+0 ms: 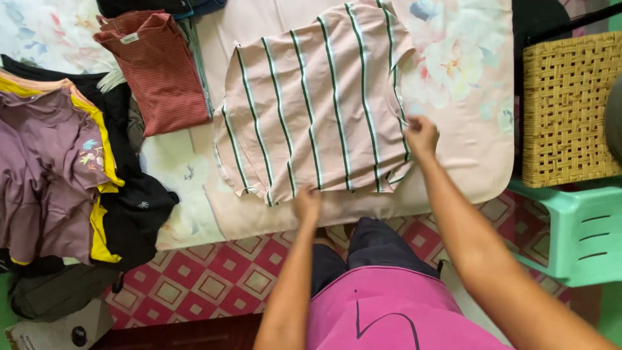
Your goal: The person folds several shirts on a bed. They pick up a red striped shirt, smooth it, and fold it into a neat rectangle. They repeat the process with a light-colored striped shirt and a purple shirt, placing each folded item on the bed.
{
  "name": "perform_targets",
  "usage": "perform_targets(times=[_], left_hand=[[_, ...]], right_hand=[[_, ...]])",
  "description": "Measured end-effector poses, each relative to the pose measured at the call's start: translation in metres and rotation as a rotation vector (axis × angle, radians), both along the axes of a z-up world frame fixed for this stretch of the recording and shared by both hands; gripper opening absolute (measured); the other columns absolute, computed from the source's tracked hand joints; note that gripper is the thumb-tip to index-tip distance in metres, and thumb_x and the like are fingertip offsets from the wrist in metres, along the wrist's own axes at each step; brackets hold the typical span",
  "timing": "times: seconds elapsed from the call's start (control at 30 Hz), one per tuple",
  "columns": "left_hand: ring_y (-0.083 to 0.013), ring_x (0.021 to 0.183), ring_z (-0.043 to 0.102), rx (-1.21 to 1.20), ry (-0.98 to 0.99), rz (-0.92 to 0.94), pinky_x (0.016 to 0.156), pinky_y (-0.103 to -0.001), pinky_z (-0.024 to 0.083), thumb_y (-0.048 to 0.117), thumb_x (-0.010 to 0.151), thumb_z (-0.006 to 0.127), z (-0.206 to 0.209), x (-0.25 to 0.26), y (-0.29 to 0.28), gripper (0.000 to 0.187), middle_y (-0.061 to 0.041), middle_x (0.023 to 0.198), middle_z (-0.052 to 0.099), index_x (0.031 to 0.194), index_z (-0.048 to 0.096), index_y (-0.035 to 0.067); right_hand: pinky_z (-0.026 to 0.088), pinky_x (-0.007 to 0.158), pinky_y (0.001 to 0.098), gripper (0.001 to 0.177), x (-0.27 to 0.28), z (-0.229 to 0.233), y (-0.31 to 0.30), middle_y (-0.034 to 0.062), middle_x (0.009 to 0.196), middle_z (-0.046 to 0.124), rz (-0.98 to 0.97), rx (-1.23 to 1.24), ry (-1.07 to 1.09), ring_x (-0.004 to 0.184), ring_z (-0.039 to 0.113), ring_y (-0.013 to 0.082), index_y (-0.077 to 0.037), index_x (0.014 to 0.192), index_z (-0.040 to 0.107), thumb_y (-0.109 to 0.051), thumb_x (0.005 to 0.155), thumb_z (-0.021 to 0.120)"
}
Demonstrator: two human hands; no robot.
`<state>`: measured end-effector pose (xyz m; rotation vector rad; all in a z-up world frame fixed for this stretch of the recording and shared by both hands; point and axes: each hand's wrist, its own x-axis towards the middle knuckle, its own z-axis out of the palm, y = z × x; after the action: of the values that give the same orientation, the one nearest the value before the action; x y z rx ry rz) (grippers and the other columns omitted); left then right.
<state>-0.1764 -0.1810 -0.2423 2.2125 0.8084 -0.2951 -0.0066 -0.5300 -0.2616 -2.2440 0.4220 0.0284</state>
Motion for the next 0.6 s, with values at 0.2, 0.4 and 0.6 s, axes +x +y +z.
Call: perform_targets(times=[0.2,0.4,0.6], left_hand=[[-0.0334,0.097,0.070,0.233,0.010,0.124,0.088,-0.045,0.054,0.019,0.079,0.076,0.032,-0.014,0.108,0.049,-0.016,0.118,0.069,0.126,0.067,0.011],[-0.0233,0.076,0.072,-0.129,0.129,0.254,0.066,-0.036,0.054,0.032,0.087,0.077,-0.025,-0.030,0.145,0.035,-0.011,0.088,0.074,0.112,0.067,0.009],[-0.0132,0.060,0.073,-0.429,0.133,0.407,0.048,-0.028,0.054,0.020,0.093,0.069,-0.019,-0.023,0.157,0.019,-0.008,0.078,0.073,0.093,0.062,0.002]], right_hand=[[0.051,0.074,0.0362,0.058,-0.127,0.025,0.042,0.0080,0.087,0.068,-0.684,-0.070,0.351,0.078,0.063,0.0204,-0.002,0.107,0.064,-0.031,0.070,0.097],[0.048,0.068,0.0331,0.044,-0.150,-0.048,0.023,0.0025,0.094,0.068,-0.364,0.622,0.457,0.079,0.060,0.0157,-0.002,0.121,0.071,-0.016,0.081,0.084],[0.051,0.068,0.0306,0.031,-0.167,-0.006,0.003,-0.0006,0.084,0.072,-0.573,-0.170,0.334,0.074,0.065,0.0107,-0.009,0.105,0.071,-0.003,0.076,0.079]])
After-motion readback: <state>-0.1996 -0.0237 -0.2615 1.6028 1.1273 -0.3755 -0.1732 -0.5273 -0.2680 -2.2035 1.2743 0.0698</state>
